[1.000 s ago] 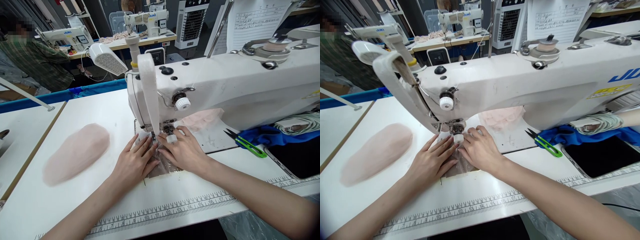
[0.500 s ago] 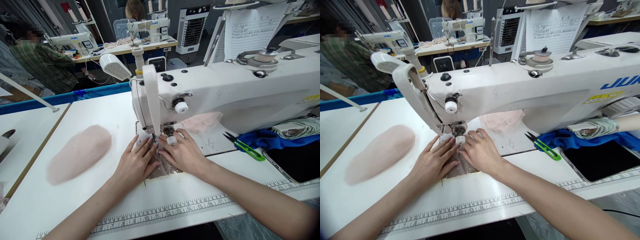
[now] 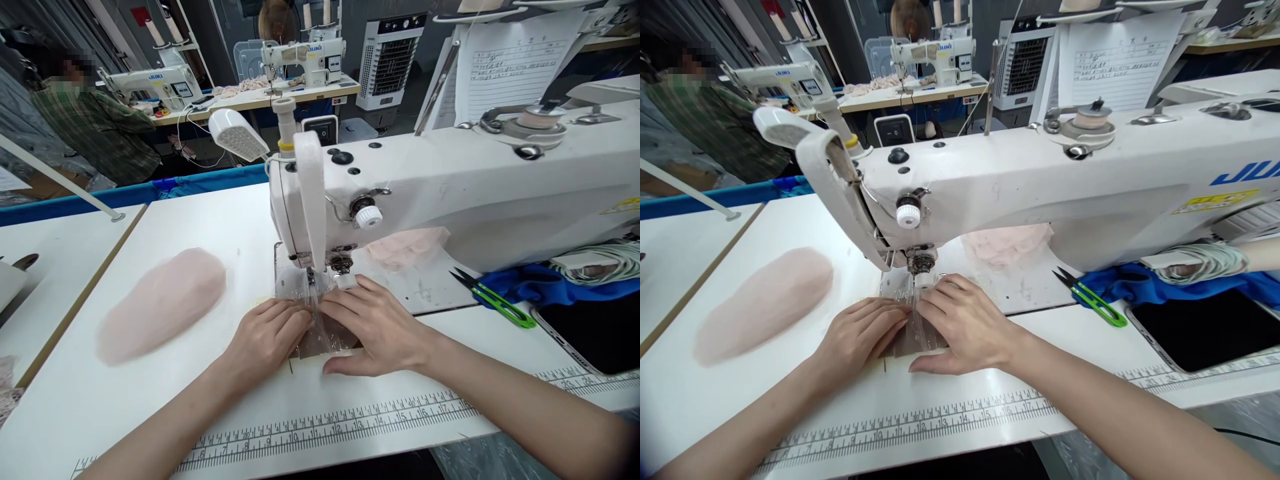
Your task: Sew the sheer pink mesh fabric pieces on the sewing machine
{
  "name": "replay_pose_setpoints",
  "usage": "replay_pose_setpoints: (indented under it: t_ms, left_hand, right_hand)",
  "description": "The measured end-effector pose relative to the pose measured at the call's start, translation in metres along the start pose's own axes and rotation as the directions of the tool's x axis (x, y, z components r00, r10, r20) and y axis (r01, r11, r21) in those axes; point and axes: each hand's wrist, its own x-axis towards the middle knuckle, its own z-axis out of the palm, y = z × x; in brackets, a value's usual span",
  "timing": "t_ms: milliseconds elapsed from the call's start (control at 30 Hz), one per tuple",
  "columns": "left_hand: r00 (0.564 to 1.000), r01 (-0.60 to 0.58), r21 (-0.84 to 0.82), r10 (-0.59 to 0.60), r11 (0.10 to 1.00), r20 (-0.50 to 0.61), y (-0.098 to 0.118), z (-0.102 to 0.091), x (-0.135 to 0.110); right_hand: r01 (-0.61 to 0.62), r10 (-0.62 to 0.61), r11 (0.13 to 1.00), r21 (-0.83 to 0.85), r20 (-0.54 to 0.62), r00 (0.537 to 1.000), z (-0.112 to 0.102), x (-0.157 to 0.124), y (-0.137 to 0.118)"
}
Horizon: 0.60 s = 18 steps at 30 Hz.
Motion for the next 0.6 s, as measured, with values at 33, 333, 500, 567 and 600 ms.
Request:
replay_pose_setpoints:
  t_ms: [33, 333, 500, 567, 600]
  left_hand:
    - [0.999, 0.038, -0.026, -0.038, 0.999, 0.002, 0.0004, -0.0003, 0.0005]
    - [0.990, -0.141, 0.165, 0.137, 0.976, 0.037, 0.0040, -0.0043, 0.0026]
    - [1.000, 0.010, 0.051, -0.012, 0.999, 0.027, 0.0004, -0.0018, 0.0020]
    - [1.000, -0.005, 0.042, 0.004, 0.999, 0.028, 0.0005, -0.0022, 0.0023]
    - [0.999, -0.010, 0.036, 0.009, 0.999, 0.032, 0.0007, -0.0023, 0.0024]
  right_hand:
    - [-0.011, 0.011, 1.000, -0.012, 0.018, 1.000, -0.0004, -0.0002, -0.0003]
    - [-0.050, 0.050, 0.999, 0.010, 0.023, 0.998, -0.0033, -0.0006, -0.0003]
    - [-0.006, 0.008, 0.998, -0.061, 0.027, 1.000, -0.0019, 0.0002, 0.0005]
    - [0.012, -0.012, 0.991, -0.134, 0.002, 1.000, 0.0002, 0.0010, 0.0002]
    - [0.026, -0.029, 0.988, -0.155, -0.016, 0.999, 0.0012, 0.0014, 0.0000]
